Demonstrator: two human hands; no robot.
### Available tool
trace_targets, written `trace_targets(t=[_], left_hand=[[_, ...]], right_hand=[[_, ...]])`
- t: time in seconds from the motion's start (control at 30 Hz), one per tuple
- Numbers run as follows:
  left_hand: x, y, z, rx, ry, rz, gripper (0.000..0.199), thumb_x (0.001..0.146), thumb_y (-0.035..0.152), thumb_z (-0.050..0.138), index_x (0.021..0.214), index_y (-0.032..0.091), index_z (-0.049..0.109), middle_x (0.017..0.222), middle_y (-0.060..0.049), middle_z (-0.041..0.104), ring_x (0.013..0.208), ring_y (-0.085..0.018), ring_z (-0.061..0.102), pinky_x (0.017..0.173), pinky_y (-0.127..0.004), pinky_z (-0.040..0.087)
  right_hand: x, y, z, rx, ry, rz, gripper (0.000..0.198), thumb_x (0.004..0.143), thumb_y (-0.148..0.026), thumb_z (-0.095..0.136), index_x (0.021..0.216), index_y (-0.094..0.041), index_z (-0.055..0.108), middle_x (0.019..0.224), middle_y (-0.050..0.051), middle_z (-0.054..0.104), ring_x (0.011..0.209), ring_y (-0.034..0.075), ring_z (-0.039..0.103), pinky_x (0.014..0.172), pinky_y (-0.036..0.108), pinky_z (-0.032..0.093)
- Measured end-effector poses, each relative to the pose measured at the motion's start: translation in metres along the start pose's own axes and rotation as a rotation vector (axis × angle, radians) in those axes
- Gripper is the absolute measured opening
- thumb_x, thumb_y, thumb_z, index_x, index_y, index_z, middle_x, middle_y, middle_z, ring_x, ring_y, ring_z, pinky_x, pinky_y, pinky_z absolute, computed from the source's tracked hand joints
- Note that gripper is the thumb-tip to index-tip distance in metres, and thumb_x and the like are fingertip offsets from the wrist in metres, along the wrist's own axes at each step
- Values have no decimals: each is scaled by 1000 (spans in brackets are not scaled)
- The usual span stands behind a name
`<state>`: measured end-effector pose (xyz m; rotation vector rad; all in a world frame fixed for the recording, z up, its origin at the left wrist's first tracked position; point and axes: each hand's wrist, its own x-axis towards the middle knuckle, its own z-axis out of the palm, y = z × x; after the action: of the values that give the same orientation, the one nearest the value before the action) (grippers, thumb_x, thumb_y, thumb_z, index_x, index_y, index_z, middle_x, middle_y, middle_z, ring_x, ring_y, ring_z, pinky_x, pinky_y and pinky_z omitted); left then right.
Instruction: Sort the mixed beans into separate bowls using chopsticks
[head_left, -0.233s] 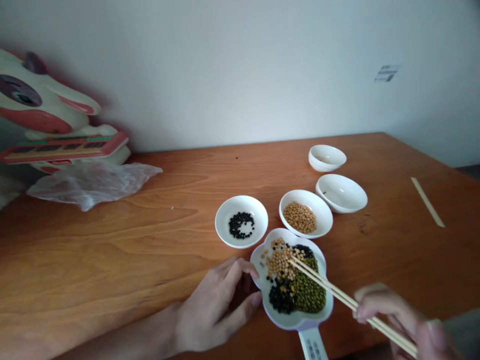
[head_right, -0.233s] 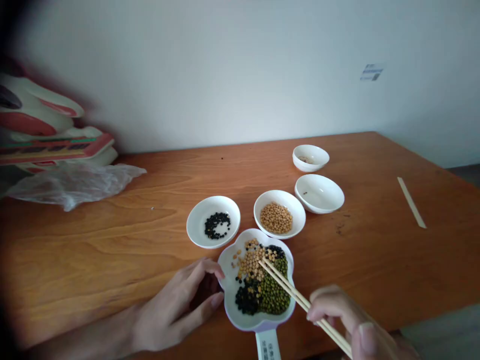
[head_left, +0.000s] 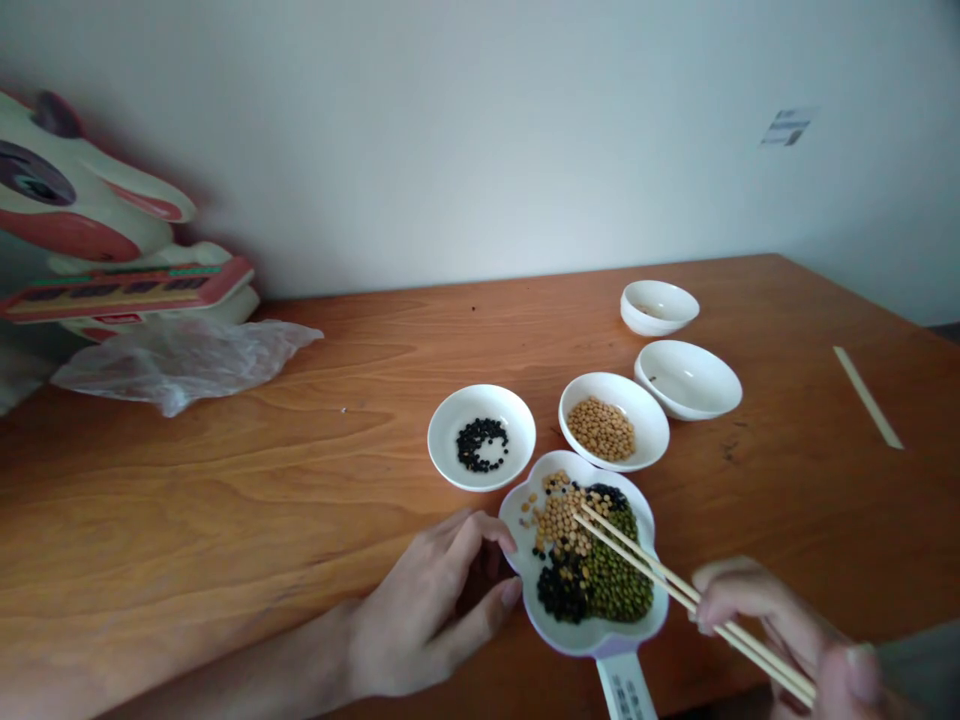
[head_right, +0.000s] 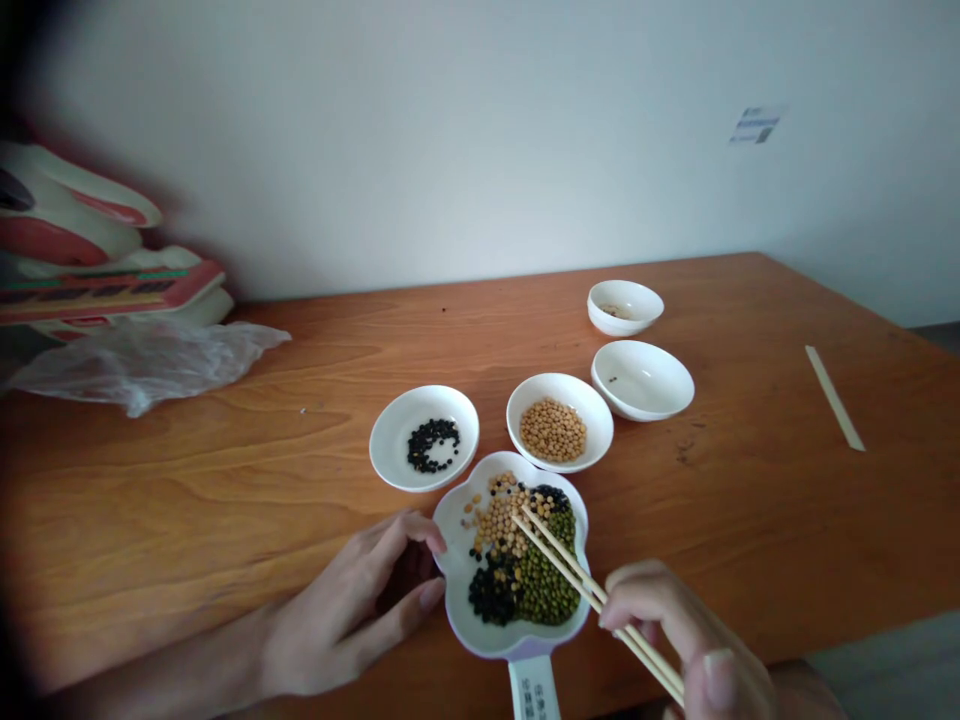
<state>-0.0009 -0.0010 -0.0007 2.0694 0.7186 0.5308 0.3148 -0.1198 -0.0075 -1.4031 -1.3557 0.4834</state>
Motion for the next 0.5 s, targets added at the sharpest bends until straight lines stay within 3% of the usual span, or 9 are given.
trace_targets(t=[0.23,0.5], left_hand=[[-1,0,0,-28,-20,-18,21,108,27,59,126,27,49,98,-1,64,83,-17,61,71,-29,51],[1,0,1,-17,-9,-30,19,109,31,57,125,25,50,97,-1,64,81,-16,61,71,-29,51]], right_hand=[[7,-2,0,-25,-48,-34,65,113,-53,25,85,-27,77,83,9,74,79,25,73,55,31,53],[17,-29,25,22,-3,-31,58,114,-49,30,86,-27,76,83,7,74,79,24,70,59,32,51]])
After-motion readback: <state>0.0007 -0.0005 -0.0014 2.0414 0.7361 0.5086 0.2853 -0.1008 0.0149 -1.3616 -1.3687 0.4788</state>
